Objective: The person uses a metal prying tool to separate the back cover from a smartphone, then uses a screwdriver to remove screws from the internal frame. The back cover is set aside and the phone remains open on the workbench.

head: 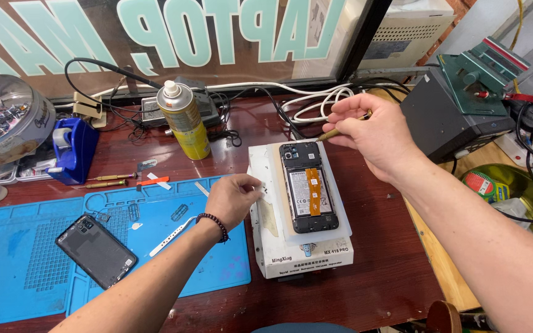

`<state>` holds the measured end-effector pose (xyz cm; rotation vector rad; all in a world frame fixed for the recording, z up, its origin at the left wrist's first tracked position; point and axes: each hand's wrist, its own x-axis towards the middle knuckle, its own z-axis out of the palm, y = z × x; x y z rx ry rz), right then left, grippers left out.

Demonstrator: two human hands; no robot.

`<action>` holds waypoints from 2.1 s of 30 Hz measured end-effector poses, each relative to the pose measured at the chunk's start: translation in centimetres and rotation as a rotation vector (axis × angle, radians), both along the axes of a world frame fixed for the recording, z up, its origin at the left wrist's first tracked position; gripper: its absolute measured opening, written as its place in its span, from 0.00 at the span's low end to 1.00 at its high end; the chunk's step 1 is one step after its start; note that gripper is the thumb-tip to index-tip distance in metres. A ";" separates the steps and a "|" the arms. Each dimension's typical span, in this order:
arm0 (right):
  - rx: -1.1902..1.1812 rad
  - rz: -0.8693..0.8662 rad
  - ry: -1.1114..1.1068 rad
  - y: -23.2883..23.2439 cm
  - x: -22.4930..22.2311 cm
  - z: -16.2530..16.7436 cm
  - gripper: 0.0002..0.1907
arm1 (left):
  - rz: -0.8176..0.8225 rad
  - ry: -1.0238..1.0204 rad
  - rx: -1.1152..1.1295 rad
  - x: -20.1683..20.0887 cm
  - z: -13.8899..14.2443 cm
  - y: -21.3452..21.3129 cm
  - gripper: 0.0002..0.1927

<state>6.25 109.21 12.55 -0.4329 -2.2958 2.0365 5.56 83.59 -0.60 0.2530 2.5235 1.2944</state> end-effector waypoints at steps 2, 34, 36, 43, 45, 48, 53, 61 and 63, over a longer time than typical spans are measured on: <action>0.162 0.010 0.050 0.0 -0.1 -0.2 0.10 | 0.032 -0.052 0.024 0.1 0.4 -0.2 0.13; 1.081 0.257 0.153 -1.4 -2.5 -0.3 0.08 | -0.338 0.260 -0.377 1.4 9.5 5.3 0.20; 1.229 0.329 0.131 -1.8 -3.1 0.3 0.13 | -0.311 0.257 -0.360 1.4 9.5 5.3 0.20; 0.975 0.568 0.145 -1.1 -5.4 1.0 0.13 | -0.258 0.199 -0.325 1.4 9.0 5.6 0.19; 0.960 0.567 0.125 -1.0 -5.6 0.6 0.10 | -0.247 0.201 -0.307 1.2 8.9 5.7 0.19; 0.710 0.396 0.119 -1.6 -5.5 -0.5 0.13 | -0.242 0.155 -0.308 1.0 8.9 5.7 0.19; 0.508 0.421 0.074 -1.2 -5.8 -0.6 0.15 | -0.254 0.166 -0.298 0.8 9.0 5.7 0.19; 0.645 0.434 0.180 -0.4 -5.8 -1.0 0.15 | -0.239 0.119 -0.303 1.0 9.4 5.7 0.19; 0.716 0.490 0.308 -0.5 -5.7 -1.1 0.20 | -0.237 0.130 -0.309 1.1 9.4 5.6 0.19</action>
